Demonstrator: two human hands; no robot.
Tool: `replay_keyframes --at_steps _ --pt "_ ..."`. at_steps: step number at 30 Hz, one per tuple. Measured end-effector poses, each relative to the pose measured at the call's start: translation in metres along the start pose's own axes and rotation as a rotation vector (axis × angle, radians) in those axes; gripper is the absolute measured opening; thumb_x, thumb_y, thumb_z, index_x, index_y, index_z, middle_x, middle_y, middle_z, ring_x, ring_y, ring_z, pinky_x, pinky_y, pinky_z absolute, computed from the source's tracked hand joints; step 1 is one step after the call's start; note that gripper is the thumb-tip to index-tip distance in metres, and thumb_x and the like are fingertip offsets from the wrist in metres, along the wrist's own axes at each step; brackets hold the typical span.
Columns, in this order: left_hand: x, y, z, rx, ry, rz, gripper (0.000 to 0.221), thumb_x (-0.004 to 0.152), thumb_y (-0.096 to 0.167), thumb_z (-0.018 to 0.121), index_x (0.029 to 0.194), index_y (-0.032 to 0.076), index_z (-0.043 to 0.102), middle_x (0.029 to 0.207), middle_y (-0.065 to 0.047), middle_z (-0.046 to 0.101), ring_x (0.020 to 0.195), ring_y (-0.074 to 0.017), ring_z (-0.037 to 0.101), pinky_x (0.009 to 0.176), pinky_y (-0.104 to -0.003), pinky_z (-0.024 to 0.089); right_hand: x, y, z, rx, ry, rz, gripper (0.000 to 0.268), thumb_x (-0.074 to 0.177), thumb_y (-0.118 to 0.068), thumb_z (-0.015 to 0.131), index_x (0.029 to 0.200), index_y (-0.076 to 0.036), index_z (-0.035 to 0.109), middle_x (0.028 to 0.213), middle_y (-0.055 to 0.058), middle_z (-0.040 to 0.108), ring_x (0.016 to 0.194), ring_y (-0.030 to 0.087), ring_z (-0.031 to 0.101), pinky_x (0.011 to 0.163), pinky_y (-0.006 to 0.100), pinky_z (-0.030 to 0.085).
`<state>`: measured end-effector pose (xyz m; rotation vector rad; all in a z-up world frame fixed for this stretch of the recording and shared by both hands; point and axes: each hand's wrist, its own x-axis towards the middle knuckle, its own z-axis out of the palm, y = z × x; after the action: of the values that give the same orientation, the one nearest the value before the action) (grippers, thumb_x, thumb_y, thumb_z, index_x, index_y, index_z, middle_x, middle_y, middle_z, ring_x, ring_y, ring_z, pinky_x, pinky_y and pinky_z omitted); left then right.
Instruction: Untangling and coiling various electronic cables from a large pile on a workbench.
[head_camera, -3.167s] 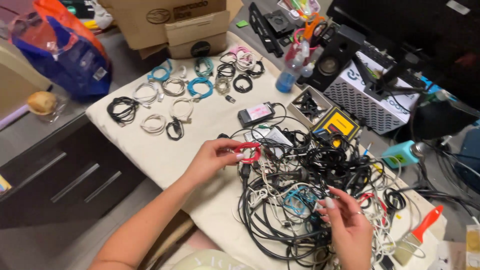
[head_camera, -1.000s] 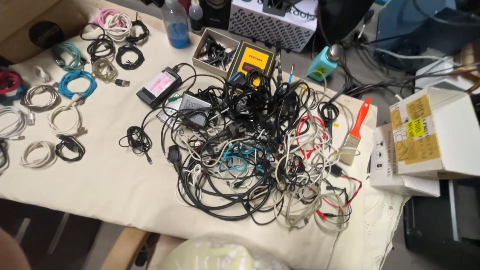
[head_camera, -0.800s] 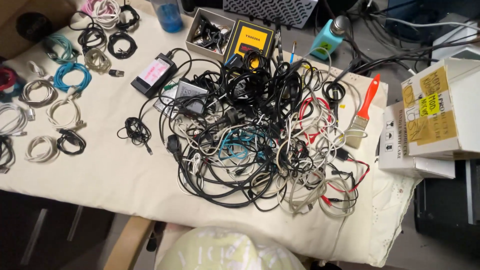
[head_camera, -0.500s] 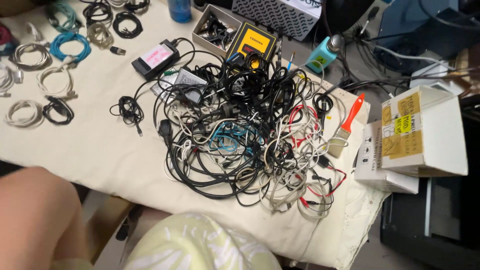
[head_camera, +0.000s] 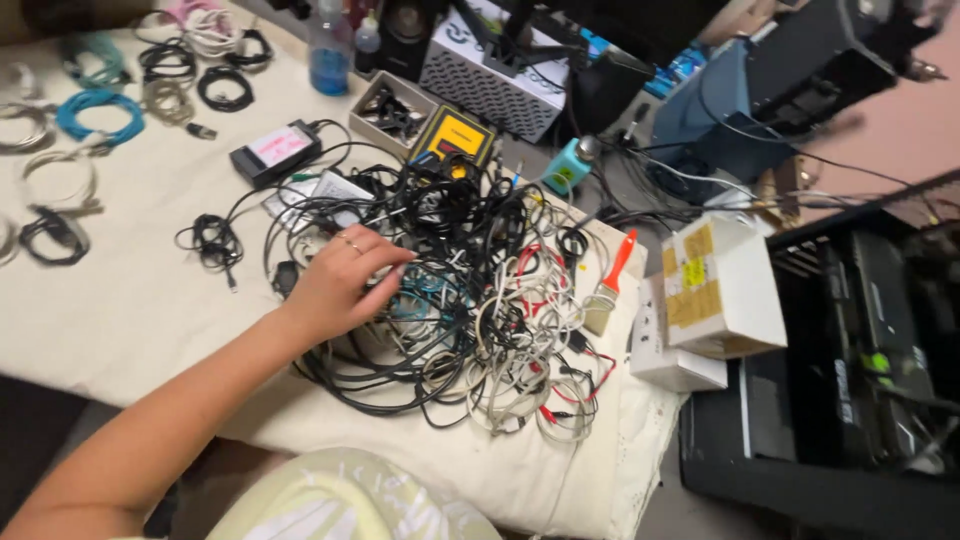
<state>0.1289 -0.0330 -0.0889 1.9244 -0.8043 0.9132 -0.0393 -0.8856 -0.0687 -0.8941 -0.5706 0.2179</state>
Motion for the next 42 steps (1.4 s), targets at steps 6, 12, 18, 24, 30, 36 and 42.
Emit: replay_keyframes --at_steps 6,12,18,24,30,36,42 --pt "-0.009 -0.011 0.007 0.040 -0.088 -0.144 0.014 0.096 0.010 0.066 0.107 0.007 0.073 0.091 -0.010 0.070 0.092 -0.0307 0.067 0.084 -0.042 0.054 0.002 0.005 -0.018 0.046 -0.075 -0.134 0.031 0.091 -0.025 0.083 0.118 -0.020 0.070 0.114 0.004 0.070 0.096 0.023 0.065 0.069 0.035 0.055" --pt "0.012 0.013 0.008 0.024 -0.192 -0.218 0.016 0.096 0.011 0.066 0.111 0.008 0.073 0.093 -0.008 0.071 0.094 -0.0278 0.068 0.086 -0.041 0.054 0.094 0.076 0.009 0.154 -0.168 -0.184 0.033 0.089 -0.026 0.085 0.118 -0.023 0.070 0.117 0.002 0.071 0.099 0.022 0.065 0.069 0.035 0.055" --pt "0.021 0.012 0.030 -0.030 -0.319 -0.240 0.016 0.098 0.020 0.065 0.109 0.011 0.072 0.093 -0.005 0.071 0.097 -0.0266 0.067 0.089 -0.039 0.053 0.316 0.223 0.159 0.291 -0.268 -0.185 0.035 0.088 -0.027 0.087 0.118 -0.025 0.070 0.120 0.000 0.071 0.102 0.021 0.065 0.070 0.035 0.055" --pt "0.049 0.016 0.048 -0.155 -0.386 -0.277 0.017 0.099 0.019 0.063 0.109 0.008 0.070 0.092 -0.009 0.071 0.096 -0.0308 0.068 0.088 -0.043 0.053 0.423 0.336 0.224 -1.137 0.207 0.357 0.043 0.086 -0.008 0.079 0.128 -0.006 0.070 0.126 0.015 0.070 0.117 0.031 0.068 0.092 0.038 0.057" --pt "0.065 0.001 0.086 -0.467 -0.429 -0.667 0.031 0.094 0.014 0.069 0.124 0.006 0.067 0.106 -0.016 0.073 0.103 -0.0320 0.073 0.089 -0.039 0.059 0.431 0.345 0.220 -1.252 0.171 0.528 0.019 0.084 -0.013 0.082 0.102 -0.012 0.076 0.093 0.007 0.078 0.096 0.022 0.075 0.093 0.036 0.055" --pt "0.056 -0.013 0.127 -0.816 -0.498 -0.854 0.053 0.086 0.007 0.074 0.136 0.000 0.057 0.110 -0.017 0.068 0.101 -0.0206 0.069 0.090 -0.031 0.061 0.427 0.324 0.249 -0.758 0.244 0.391 0.023 0.086 -0.002 0.076 0.105 -0.004 0.063 0.085 0.008 0.064 0.058 0.014 0.067 0.052 0.023 0.051" --pt "0.081 0.017 0.102 -0.609 -0.529 -0.467 0.011 0.089 0.018 0.069 0.094 0.010 0.064 0.083 -0.012 0.068 0.079 -0.0275 0.068 0.073 -0.041 0.054 0.435 0.300 0.270 -0.641 0.241 0.202 0.024 0.090 0.003 0.073 0.111 0.003 0.061 0.087 0.011 0.061 0.062 0.016 0.069 0.056 0.024 0.056"
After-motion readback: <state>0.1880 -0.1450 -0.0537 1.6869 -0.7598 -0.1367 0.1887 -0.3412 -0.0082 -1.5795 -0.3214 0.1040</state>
